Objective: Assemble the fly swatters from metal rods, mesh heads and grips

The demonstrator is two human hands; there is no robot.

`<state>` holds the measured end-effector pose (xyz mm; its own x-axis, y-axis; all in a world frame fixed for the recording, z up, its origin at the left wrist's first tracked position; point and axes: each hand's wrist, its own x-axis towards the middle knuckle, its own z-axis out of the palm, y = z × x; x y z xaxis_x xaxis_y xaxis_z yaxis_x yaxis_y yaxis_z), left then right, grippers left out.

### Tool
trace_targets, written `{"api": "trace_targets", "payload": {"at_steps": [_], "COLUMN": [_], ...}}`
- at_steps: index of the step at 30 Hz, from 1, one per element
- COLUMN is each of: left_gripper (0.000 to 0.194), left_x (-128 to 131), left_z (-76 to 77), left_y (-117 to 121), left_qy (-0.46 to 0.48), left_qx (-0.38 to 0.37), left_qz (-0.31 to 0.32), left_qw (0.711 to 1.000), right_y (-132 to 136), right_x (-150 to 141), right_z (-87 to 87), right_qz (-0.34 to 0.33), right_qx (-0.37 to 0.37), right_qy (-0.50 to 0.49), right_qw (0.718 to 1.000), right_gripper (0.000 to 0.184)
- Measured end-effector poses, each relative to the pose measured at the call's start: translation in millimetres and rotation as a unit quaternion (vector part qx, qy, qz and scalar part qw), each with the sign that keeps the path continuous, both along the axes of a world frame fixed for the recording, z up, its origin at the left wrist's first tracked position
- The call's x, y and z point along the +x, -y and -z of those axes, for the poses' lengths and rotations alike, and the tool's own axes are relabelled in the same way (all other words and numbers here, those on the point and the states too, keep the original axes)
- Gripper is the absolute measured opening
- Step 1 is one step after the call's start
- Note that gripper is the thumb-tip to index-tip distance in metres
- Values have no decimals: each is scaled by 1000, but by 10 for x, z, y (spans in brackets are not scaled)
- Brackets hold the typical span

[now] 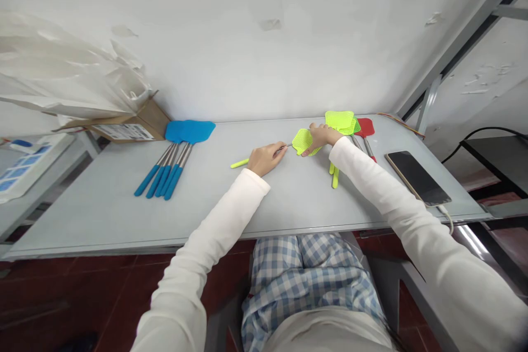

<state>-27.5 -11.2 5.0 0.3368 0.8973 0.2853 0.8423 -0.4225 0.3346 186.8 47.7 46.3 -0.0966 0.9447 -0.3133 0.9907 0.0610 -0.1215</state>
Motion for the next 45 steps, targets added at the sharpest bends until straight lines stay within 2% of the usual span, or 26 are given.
{"api": "trace_targets", "payload": {"at_steps": [4,7,9,11,14,17,26,31,36,45], "left_gripper": [37,38,39,39,39,40,42,43,44,45], "left_x": [-9,-18,-21,-22,-25,-34,-49,-70,-76,-80], "left_z": [10,12,5,-2,-5,5,-2,8,28,26], "left_y": [-9,-13,-10,-4,1,-3,8,2,-5,0], "left_qy": [-4,-5,-5,-4,-2,0,3,-6,-4,-10], "left_qx": [4,8,6,3,5,15,26,20,27,25], "left_qz": [-1,-2,1,0,4,8,24,37,49,50], "left_qw": [1000,1000,1000,1000,1000,1000,999,999,998,998], "right_y": [-90,14,141,280,447,527,544,565,586,610], "right_x": [106,244,320,360,358,329,333,330,346,337], "right_z": [-12,15,71,151,258,297,277,269,261,246], "right_qz": [23,1,-24,-32,-3,23,31,24,18,28], "right_qx": [6,72,129,177,200,175,155,144,115,103], "right_qy": [-36,-167,-291,-395,-489,-535,-568,-552,-575,-565], "right_qw": [999,983,948,901,849,826,808,821,810,818], "right_gripper": [130,99,73,60,58,60,56,58,57,54]}}
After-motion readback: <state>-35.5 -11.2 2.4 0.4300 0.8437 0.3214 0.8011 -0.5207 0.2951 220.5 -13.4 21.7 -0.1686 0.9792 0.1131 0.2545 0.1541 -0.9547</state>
